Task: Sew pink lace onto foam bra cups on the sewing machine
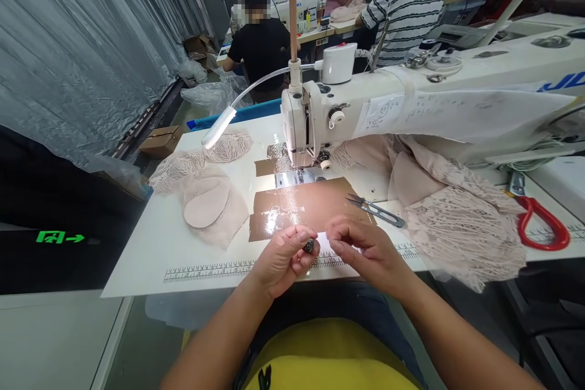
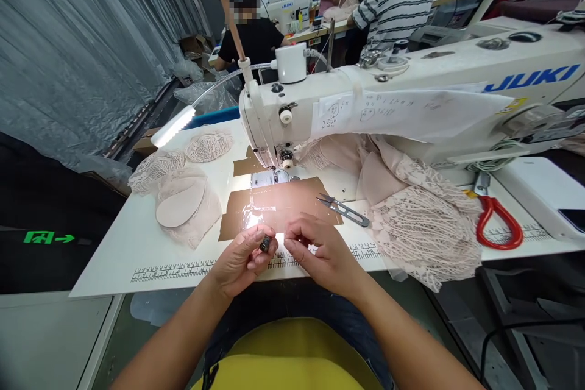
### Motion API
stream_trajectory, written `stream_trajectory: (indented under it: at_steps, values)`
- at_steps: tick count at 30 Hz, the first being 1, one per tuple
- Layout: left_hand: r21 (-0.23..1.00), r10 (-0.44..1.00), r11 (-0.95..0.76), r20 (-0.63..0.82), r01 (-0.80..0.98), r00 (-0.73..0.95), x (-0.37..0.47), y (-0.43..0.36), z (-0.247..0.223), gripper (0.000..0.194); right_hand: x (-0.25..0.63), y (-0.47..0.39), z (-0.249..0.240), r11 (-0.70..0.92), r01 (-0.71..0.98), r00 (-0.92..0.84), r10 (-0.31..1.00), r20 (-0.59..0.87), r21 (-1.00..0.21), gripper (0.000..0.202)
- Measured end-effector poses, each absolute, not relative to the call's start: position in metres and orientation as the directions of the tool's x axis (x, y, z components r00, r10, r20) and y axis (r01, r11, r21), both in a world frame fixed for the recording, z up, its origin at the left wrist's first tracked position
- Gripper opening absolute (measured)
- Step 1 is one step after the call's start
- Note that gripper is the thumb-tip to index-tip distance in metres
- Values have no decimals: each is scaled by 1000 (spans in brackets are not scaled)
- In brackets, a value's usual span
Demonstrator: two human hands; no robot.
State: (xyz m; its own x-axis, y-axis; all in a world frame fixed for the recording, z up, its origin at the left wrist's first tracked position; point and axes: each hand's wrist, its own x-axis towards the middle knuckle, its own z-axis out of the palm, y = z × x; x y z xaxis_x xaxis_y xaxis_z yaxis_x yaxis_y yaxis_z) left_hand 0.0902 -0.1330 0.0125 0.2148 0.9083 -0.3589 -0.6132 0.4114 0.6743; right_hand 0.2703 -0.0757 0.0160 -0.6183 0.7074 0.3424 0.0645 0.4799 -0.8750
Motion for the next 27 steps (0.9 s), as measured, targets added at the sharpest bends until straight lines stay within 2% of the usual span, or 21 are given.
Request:
stream_trajectory:
  at_steps: [2,4,6,8,10,12,14,17,20,22,24,27]
  values:
    - [661,912,398,-358,-636,198,91,-132,11,36,272,-79,13,282,-49,-631,735,249,-958,25]
    - [658,917,386,-351,-647,190,91,-132,9,34,272,-81,10,88,-139,-633,758,157,-986,24]
    - [663,920,382,-340,-644,196,92,-132,8,34,270,-83,9,3,-146,-631,770,95,-989,16]
    - [677,921,386,-324,-627,217,92,-133,8,34,267,-83,10,41,-60,-667,742,70,-997,27]
    - [695,922,387,-307,-606,236,92,-135,8,35,263,-82,10,185,48,-702,705,99,-982,35]
    - [699,923,385,-299,-603,243,91,-136,8,35,260,-81,9,347,119,-700,694,169,-930,21]
    - [685,922,387,-304,-617,241,89,-137,8,34,259,-80,6,425,167,-666,714,216,-890,15]
    - [670,918,393,-321,-629,232,87,-137,8,33,262,-81,3,342,187,-603,780,167,-921,19]
    - [664,923,380,-325,-644,209,87,-137,7,32,266,-84,5,103,69,-607,794,40,-992,24]
    - [652,920,380,-337,-656,199,88,-136,7,31,268,-87,9,20,9,-635,773,10,-1000,27]
    - [637,917,383,-349,-668,193,89,-135,7,31,270,-90,16,91,31,-621,782,52,-995,28]
    - [630,920,374,-344,-681,187,90,-134,8,33,270,-96,25,335,121,-595,778,202,-934,25]
